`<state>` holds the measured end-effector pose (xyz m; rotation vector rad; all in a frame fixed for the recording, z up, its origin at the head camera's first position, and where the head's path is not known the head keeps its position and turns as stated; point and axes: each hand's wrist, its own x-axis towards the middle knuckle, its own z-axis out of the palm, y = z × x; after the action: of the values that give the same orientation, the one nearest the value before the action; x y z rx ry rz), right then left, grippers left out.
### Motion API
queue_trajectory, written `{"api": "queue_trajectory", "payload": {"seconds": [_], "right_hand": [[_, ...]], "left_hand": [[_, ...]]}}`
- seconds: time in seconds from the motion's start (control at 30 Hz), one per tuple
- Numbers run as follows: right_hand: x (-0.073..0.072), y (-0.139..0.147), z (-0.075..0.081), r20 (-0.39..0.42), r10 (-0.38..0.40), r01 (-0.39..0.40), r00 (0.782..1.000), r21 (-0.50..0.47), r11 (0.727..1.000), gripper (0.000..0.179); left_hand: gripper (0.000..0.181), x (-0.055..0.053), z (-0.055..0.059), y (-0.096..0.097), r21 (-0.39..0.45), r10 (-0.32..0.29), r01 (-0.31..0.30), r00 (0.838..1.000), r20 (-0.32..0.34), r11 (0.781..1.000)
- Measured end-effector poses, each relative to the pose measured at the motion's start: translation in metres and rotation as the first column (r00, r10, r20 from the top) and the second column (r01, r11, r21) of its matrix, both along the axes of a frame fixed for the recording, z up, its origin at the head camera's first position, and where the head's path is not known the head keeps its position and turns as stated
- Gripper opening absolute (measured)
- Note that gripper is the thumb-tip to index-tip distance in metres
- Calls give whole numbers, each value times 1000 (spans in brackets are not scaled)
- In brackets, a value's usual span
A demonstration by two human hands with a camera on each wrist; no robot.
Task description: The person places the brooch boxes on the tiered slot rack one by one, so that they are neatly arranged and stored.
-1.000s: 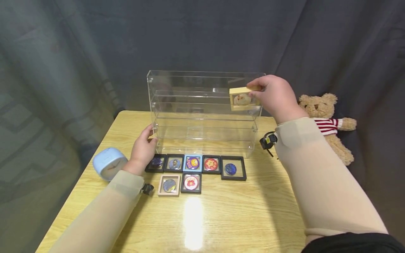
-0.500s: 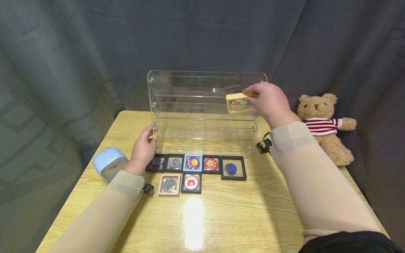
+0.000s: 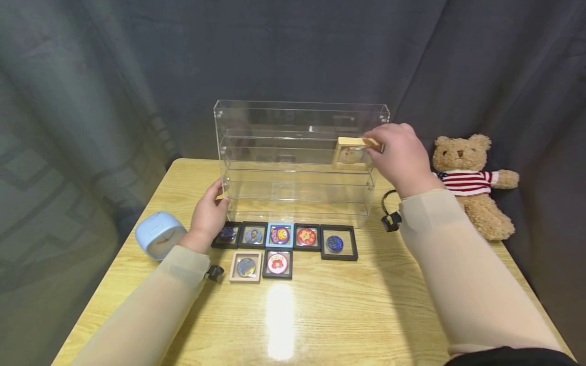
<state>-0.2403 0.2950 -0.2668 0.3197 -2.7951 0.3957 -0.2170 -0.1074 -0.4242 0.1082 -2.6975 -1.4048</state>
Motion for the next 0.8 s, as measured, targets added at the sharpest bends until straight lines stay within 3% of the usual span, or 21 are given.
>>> {"api": "queue_trajectory", "payload": {"seconds": [0.1,0.23,0.37,0.53,0.67,0.8], "right_hand": [[17,0,-2,-28,4,-5,1000,-55,998,35],[46,-1,-20,23,49,-46,999,-115,992,38],[68,-1,-59,158,116,-100,981,-104,989,40],[83,0,-117,327,141,-123,934,-75,990,44],[88,2,-153,374,119,-99,920,-71,992,56],[90,3,-170,396,97,-70,913,-82,994,68]], "left_hand": [[60,0,-1,0,-3,1,-1,1000,3,1000],[60,-1,-2,0,-10,2,-2,1000,7,1000],[60,-1,-1,0,-15,3,-3,1000,0,1000],[59,0,1,1,-14,4,-4,1000,-7,1000],[60,0,0,1,-14,8,-8,1000,-6,1000],[60,0,0,2,-12,11,-11,1000,-2,1000]]}}
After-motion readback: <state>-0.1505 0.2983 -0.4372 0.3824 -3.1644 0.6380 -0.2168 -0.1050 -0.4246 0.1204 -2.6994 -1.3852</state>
